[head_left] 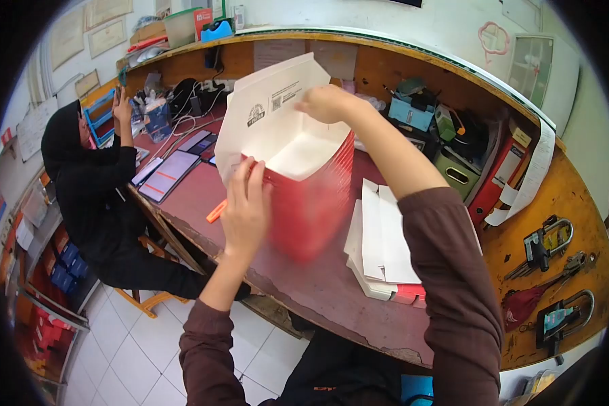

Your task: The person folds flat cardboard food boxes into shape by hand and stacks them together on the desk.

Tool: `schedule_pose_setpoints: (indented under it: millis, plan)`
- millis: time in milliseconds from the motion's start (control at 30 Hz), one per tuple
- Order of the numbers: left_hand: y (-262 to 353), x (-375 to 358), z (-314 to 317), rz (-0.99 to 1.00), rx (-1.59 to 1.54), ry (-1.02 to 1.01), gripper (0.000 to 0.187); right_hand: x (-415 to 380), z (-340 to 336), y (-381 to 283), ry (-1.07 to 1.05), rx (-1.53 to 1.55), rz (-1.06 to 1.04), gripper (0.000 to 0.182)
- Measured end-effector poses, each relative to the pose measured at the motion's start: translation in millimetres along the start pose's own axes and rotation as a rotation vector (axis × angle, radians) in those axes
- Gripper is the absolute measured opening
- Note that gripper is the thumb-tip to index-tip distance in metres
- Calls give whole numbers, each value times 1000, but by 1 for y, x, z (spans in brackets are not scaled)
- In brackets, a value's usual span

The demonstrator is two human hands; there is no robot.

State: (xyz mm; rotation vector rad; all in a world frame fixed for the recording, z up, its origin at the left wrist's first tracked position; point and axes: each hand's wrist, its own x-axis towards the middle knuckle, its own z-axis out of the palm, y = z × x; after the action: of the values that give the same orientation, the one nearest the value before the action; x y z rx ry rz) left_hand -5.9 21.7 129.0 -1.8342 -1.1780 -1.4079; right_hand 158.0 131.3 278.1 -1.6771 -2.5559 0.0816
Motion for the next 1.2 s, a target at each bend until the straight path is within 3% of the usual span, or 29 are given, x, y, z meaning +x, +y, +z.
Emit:
schedule_pose_setpoints:
  millis: [33, 133, 233, 400, 467, 500, 567, 600, 633, 667, 733, 800, 900, 967, 1100, 1200]
  plan:
    - [5, 4, -1, 10, -4, 8, 40, 5, 3, 11, 180, -277, 109, 44]
    - [13, 17, 4, 67, -108, -97, 76, 41, 34, 55, 161, -126, 71, 43]
    - [13, 19, 13, 35, -229, -5, 59, 37, 35, 57, 117, -177, 109, 46]
    - [12, 7, 27, -44, -177, -16, 57, 25, 38, 60, 100, -119, 83, 45]
    - [16, 8, 21, -83, -168, -58, 54, 12, 40, 53, 354, 112, 203, 43]
    - [21, 9, 19, -75, -171, -59, 54, 5, 38, 54, 360, 114, 209, 43]
    - [35, 8, 13, -103, -58, 20, 59, -10, 38, 56, 971, 457, 27, 43]
    - [45, 0, 14, -101, -64, 13, 59, -18, 37, 60, 1166, 461, -51, 39]
    - [59, -14, 17, -77, 27, 71, 63, -31, 41, 65, 1162, 458, -38, 39]
    - [76, -26, 20, -53, 116, 132, 68, -56, 40, 61, 1172, 713, -96, 38]
    - [124, -44, 29, 169, -325, -145, 69, -107, 49, 59, 1149, 1096, -167, 36]
    - [176, -70, 63, 294, -665, -652, 69, -159, 70, 58, 1103, 1224, -140, 37]
    - [216, -82, 89, 301, -652, -734, 67, -233, 98, 54, 1024, 1216, -49, 37]
    - [222, -72, 99, 303, -428, -1254, 55, -278, 114, 57, 941, 1279, 38, 37]
    - [218, -36, 88, 309, -486, -1401, 41, -347, 150, 79, 865, 1397, 54, 38]
    - [208, -32, 94, 232, -530, -1252, 29, -362, 181, 76, 732, 1441, 162, 38]
